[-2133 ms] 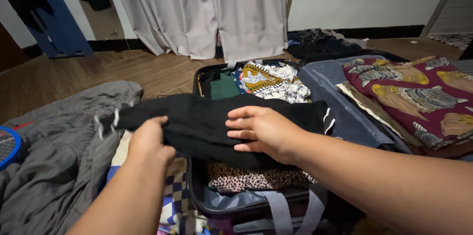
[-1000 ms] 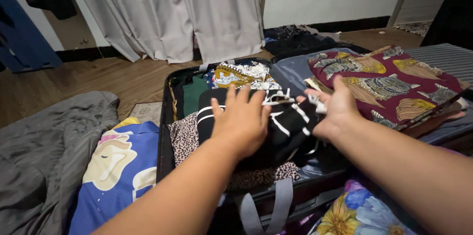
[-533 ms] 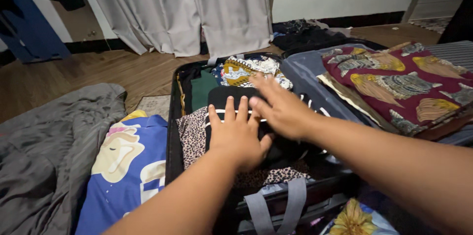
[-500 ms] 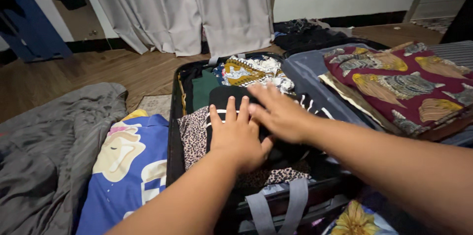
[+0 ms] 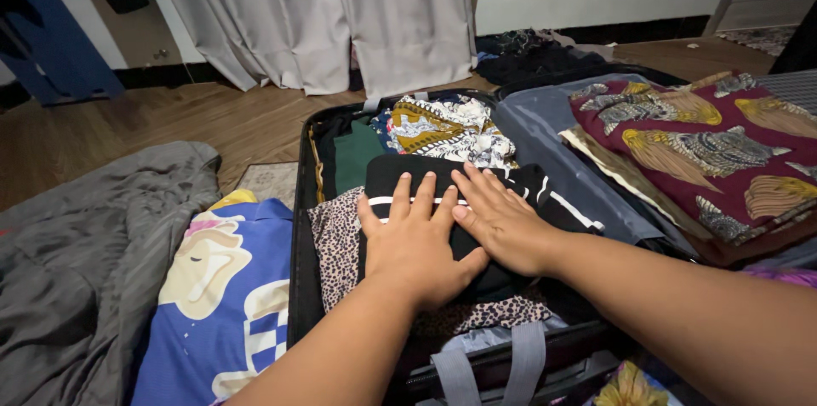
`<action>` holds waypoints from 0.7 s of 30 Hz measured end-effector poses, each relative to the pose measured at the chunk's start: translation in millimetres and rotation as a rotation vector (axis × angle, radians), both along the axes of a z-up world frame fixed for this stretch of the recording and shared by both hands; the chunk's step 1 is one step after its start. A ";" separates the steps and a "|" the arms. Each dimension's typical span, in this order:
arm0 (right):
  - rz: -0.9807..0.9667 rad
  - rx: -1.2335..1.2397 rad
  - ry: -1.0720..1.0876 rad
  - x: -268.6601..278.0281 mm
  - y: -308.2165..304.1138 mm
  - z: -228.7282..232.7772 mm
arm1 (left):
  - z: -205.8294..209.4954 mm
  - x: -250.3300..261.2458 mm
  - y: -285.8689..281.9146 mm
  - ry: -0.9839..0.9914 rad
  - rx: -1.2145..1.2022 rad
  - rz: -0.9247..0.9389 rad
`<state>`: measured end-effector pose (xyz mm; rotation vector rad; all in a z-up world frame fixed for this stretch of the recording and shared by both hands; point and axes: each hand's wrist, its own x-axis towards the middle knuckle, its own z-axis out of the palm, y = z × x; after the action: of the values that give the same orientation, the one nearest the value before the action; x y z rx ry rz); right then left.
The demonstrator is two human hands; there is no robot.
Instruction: The person opens a red suitcase on a bed and removes folded clothes one by one, placing them on the bed. The items include black pants, gray pants, pink pants, and patterned shirts.
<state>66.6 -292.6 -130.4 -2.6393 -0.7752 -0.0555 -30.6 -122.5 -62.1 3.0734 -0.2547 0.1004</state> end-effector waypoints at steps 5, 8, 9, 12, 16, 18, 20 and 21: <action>-0.022 -0.001 0.002 2.2 -1.7 -3.9 | 7.9 -3.3 2.5 0.062 -0.127 0.055; -0.013 0.064 -0.064 1.9 -2.2 -5.8 | 8.8 -3.9 4.0 0.078 -0.140 0.062; -0.008 0.108 -0.098 1.3 -2.5 -6.4 | 7.9 -3.7 4.6 0.084 -0.139 0.063; -0.016 0.219 -0.166 -2.4 -4.3 -7.0 | -0.1 -4.1 8.0 0.039 -0.132 0.047; -0.054 0.322 -0.236 -7.1 -4.2 -4.3 | -14.6 3.2 12.5 -0.084 -0.263 0.119; -0.087 0.324 -0.258 -9.7 -4.0 -2.3 | -20.0 10.4 16.3 -0.225 -0.405 0.174; -0.120 0.331 -0.264 -11.4 -4.5 0.4 | -21.4 18.7 22.8 -0.227 -0.562 0.284; -0.136 0.337 -0.258 -12.0 -5.2 2.0 | -20.5 23.2 26.3 -0.227 -0.640 0.339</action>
<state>54.5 -297.7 -128.3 -2.3818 -0.6008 -0.5253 -7.4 -96.3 -82.6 2.4308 0.2493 0.4489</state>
